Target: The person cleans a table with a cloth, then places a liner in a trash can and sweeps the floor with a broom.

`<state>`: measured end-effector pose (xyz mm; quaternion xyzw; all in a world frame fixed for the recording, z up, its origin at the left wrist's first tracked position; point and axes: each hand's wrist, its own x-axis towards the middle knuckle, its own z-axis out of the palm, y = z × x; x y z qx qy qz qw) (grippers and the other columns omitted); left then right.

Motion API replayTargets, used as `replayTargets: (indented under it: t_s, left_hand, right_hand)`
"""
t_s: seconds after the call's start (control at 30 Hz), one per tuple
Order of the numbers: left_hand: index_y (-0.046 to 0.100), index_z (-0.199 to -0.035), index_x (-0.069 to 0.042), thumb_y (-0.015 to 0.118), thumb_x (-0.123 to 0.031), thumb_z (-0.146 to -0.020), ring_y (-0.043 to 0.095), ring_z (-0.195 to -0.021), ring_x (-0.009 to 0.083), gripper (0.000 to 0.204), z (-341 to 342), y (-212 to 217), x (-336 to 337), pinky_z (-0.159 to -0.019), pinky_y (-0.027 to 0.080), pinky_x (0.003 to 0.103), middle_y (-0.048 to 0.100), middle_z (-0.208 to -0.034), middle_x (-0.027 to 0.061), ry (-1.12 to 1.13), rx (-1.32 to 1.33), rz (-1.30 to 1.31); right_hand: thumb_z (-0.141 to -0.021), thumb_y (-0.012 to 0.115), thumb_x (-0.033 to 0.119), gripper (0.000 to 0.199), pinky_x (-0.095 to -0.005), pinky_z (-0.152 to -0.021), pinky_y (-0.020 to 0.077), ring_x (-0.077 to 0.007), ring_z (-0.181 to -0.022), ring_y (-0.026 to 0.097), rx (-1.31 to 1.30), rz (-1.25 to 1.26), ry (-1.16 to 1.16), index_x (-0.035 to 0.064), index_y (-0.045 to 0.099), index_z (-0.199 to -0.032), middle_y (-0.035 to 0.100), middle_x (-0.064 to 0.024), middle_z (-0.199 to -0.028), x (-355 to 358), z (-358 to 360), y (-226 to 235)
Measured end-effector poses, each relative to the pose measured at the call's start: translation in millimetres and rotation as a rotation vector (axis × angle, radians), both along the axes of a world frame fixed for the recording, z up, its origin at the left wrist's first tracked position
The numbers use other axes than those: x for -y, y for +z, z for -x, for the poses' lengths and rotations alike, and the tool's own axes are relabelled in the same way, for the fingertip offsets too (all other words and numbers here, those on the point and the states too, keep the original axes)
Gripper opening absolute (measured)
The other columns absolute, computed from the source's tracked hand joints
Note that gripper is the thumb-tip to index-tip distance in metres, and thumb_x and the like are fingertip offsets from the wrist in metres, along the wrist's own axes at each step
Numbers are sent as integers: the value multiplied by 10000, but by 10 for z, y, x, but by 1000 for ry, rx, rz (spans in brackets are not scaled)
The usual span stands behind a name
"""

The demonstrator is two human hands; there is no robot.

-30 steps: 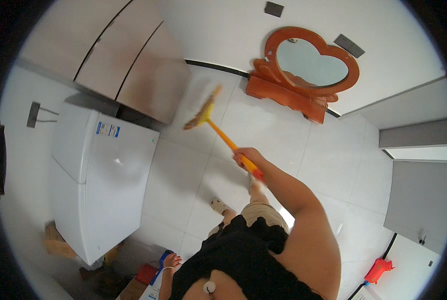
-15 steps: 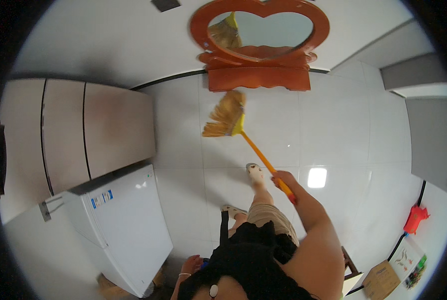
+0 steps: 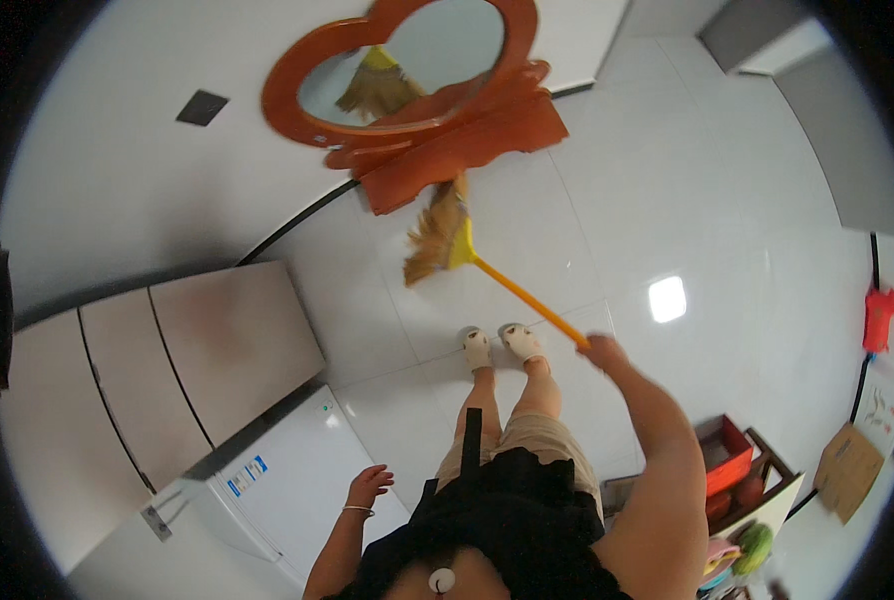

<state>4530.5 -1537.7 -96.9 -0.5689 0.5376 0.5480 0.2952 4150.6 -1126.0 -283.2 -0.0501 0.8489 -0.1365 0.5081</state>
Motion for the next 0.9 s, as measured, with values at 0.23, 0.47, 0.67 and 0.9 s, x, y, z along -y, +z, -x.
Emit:
replayTargets:
  t_s: [0.23,0.47,0.67,0.9]
  left_hand:
    - [518,-1112,-20,556,-205,-814,607,-819,152,352,-173,-520,419,-682,472,266,619,-919,69,-209,119,-28]
    - [503,-1114,-13,548,-224,-825,605,-809,175,360,-278,-602,875,-674,478,286,614,-932,87,-243,170,-47]
    - [520,-1088,-21,540,-224,-825,608,-794,165,333,-105,-589,900,-653,473,276,615,-916,76,-237,95,-45]
    - [526,-1085,-34,547,-236,-823,606,-790,158,332,101,-695,642,-660,470,274,614,-914,70,-292,58,-67]
  right_hand:
    - [-728,648,287,331,-296,-364,377,-145,-394,419,120,-19,-364,44,599,-949,477,-56,-559,324,1100,-45]
    - [-773,626,341,317,-286,-318,350,-139,-372,402,225,41,-855,109,572,-983,442,-43,-539,-373,-284,-353]
    - [-779,616,324,330,-260,-328,372,-117,-378,438,142,5,-846,125,575,-1039,486,-29,-538,-263,-1795,499]
    - [-736,619,220,500,-327,-635,477,-217,-678,583,-72,230,-321,19,467,-1168,595,-134,-799,-160,-2113,1083]
